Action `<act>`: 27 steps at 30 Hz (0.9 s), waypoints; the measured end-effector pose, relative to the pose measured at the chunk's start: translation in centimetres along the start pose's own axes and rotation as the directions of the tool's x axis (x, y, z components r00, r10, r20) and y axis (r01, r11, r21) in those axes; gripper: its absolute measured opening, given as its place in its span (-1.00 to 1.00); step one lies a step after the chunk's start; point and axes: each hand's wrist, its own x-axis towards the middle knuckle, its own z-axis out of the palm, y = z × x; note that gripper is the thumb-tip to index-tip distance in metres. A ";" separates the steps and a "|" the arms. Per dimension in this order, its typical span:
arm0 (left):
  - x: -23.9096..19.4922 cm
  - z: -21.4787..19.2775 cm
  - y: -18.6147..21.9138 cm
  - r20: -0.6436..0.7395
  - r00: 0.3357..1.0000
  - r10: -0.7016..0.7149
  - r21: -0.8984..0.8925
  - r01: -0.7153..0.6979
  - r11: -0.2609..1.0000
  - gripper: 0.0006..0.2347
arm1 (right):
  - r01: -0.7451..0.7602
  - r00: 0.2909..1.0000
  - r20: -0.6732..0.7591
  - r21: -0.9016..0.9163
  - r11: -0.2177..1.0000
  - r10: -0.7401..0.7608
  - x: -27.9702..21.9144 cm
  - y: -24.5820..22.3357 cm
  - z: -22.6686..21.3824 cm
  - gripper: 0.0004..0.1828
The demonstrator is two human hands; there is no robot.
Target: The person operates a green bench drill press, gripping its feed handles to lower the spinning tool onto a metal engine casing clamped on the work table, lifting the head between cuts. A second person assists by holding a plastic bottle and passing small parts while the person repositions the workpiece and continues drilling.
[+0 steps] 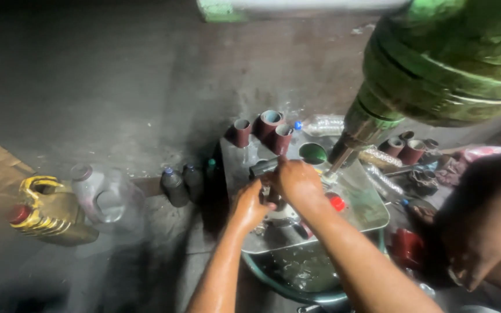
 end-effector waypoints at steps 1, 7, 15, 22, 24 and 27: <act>0.3 0.5 0.4 0.044 0.999 -0.005 -0.016 0.006 1.000 -0.56 | 0.059 0.998 -0.024 -0.034 0.998 -0.060 0.4 -0.5 -0.4 -0.49; 0.2 5.2 -2.7 -0.139 0.989 0.051 -0.030 -0.055 0.998 -0.57 | 0.031 0.992 0.125 -0.172 0.985 -0.009 0.6 -1.0 0.1 -0.50; 0.1 6.7 -2.9 -0.203 0.958 0.202 0.212 -0.158 0.964 -0.45 | 0.292 0.942 -0.216 0.153 0.944 -0.256 0.7 -1.2 -10.1 -0.14; -0.6 4.7 0.3 0.004 0.985 -0.173 0.234 0.167 0.958 -0.39 | 0.263 0.964 -0.165 0.451 0.853 -0.210 3.2 0.3 0.2 -0.14; 0.3 3.9 -0.2 0.021 0.982 -0.188 0.234 0.178 0.956 -0.41 | 0.264 0.964 -0.070 0.296 0.918 -0.255 4.6 0.4 2.3 -0.14; -0.6 5.0 -1.2 -0.027 0.997 -0.076 0.147 0.079 0.986 -0.47 | 0.203 0.972 0.074 0.218 0.955 -0.223 4.2 -0.5 2.4 -0.15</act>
